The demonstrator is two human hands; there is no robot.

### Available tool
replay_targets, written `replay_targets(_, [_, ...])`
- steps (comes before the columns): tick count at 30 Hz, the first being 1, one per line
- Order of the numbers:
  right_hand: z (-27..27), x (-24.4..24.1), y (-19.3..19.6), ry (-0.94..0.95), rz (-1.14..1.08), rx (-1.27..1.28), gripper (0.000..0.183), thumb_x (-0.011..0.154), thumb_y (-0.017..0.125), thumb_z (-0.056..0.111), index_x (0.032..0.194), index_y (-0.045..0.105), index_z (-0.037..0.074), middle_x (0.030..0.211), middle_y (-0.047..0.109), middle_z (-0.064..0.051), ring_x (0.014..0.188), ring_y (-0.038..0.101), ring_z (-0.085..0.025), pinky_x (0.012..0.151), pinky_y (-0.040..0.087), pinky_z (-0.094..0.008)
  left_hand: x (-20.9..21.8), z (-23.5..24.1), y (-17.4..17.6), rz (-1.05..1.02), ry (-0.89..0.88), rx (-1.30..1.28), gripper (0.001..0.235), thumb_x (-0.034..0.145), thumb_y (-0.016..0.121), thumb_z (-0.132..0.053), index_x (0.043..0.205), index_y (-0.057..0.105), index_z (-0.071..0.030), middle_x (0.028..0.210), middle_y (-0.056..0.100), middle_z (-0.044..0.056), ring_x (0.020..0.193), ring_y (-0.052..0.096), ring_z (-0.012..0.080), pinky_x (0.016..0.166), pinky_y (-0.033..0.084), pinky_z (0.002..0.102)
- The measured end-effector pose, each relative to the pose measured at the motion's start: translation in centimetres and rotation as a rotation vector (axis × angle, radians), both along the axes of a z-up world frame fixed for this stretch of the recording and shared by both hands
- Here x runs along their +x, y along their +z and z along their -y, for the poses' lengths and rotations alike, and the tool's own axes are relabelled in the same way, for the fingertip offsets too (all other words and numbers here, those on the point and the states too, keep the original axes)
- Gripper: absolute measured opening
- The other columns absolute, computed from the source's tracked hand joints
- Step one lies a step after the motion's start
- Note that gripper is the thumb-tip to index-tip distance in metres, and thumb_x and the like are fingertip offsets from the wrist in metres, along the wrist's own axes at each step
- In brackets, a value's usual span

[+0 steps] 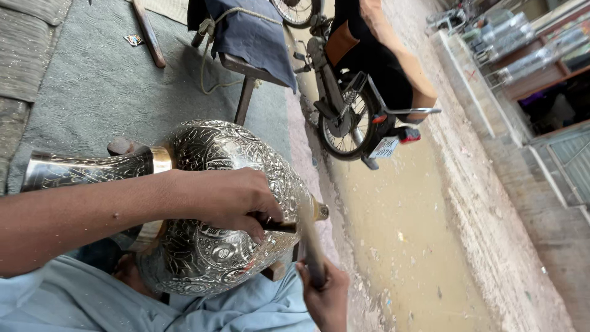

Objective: The person uses a chisel and hammer to engrave intricate patterns onto a large metal vase. They repeatedly strike the chisel to create detailed designs on the vase's surface.

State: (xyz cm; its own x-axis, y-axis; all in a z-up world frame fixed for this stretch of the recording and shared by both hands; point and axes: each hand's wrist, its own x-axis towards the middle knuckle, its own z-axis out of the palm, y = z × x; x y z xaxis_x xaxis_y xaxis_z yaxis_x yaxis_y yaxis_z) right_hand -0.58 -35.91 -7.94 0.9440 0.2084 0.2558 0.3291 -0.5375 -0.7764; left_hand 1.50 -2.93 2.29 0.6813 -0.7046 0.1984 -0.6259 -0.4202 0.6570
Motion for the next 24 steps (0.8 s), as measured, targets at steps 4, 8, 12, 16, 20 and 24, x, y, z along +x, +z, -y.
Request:
replay_targets(4, [0.4, 0.1, 0.0, -0.044, -0.03, 0.002, 0.011, 0.086, 0.08, 0.009, 0.091, 0.075, 0.001, 0.062, 0.064, 0.002, 0.055, 0.055, -0.003, 0.049, 0.041, -0.023, 0.1, 0.4, 0.1, -0.011, -0.042, -0.022, 0.018, 0.083, 0.077, -0.019, 0.1, 0.078, -0.011, 0.073, 0.077, 0.005, 0.07, 0.075, 0.0148, 0.074, 0.058, 0.036])
replay_targets(8, [0.5, 0.3, -0.2, -0.082, 0.028, -0.128, 0.009, 0.083, 0.082, 0.008, 0.089, 0.079, 0.002, 0.053, 0.055, 0.001, 0.049, 0.047, -0.003, 0.045, 0.036, -0.023, 0.0, 0.2, 0.4, -0.087, -0.008, 0.053, 0.021, 0.083, 0.078, -0.019, 0.103, 0.077, -0.013, 0.073, 0.076, 0.006, 0.069, 0.074, 0.0161, 0.073, 0.058, 0.036])
replay_targets(12, [0.1, -0.6, -1.0, -0.142, -0.07, -0.204, 0.009, 0.084, 0.083, 0.008, 0.089, 0.078, 0.002, 0.053, 0.05, -0.002, 0.049, 0.041, -0.006, 0.048, 0.03, -0.025, 0.1, 0.5, 0.5, -0.09, -0.034, 0.146, 0.019, 0.085, 0.076, -0.021, 0.103, 0.076, -0.014, 0.076, 0.076, 0.006, 0.069, 0.074, 0.0154, 0.07, 0.059, 0.036])
replay_targets(16, [-0.4, 0.1, -1.0, -0.012, 0.234, -0.137, 0.02, 0.081, 0.08, 0.006, 0.099, 0.075, 0.0, 0.065, 0.064, 0.003, 0.056, 0.06, -0.001, 0.051, 0.045, -0.02, 0.3, 0.6, 0.5, -0.083, -0.093, 0.149, 0.016, 0.089, 0.074, -0.023, 0.098, 0.077, -0.009, 0.077, 0.076, 0.005, 0.07, 0.074, 0.0149, 0.07, 0.059, 0.035])
replay_targets(20, [-0.7, -0.9, -1.0, -0.226, -0.153, 0.29, 0.013, 0.082, 0.08, 0.004, 0.094, 0.074, 0.001, 0.058, 0.063, -0.006, 0.047, 0.052, -0.008, 0.044, 0.039, -0.026, 0.2, 0.4, 0.4, -0.071, -0.105, 0.092, 0.02, 0.084, 0.077, -0.021, 0.1, 0.078, -0.011, 0.076, 0.076, 0.007, 0.073, 0.074, 0.0156, 0.074, 0.057, 0.036])
replay_targets(24, [-0.8, -2.0, -1.3, -0.174, 0.098, -0.055, 0.015, 0.082, 0.079, 0.005, 0.095, 0.072, 0.001, 0.066, 0.068, -0.008, 0.052, 0.065, -0.009, 0.049, 0.05, -0.027, 0.2, 0.4, 0.4, -0.026, -0.101, 0.114, 0.025, 0.08, 0.079, -0.021, 0.103, 0.077, -0.012, 0.075, 0.076, 0.005, 0.072, 0.074, 0.0174, 0.074, 0.057, 0.037])
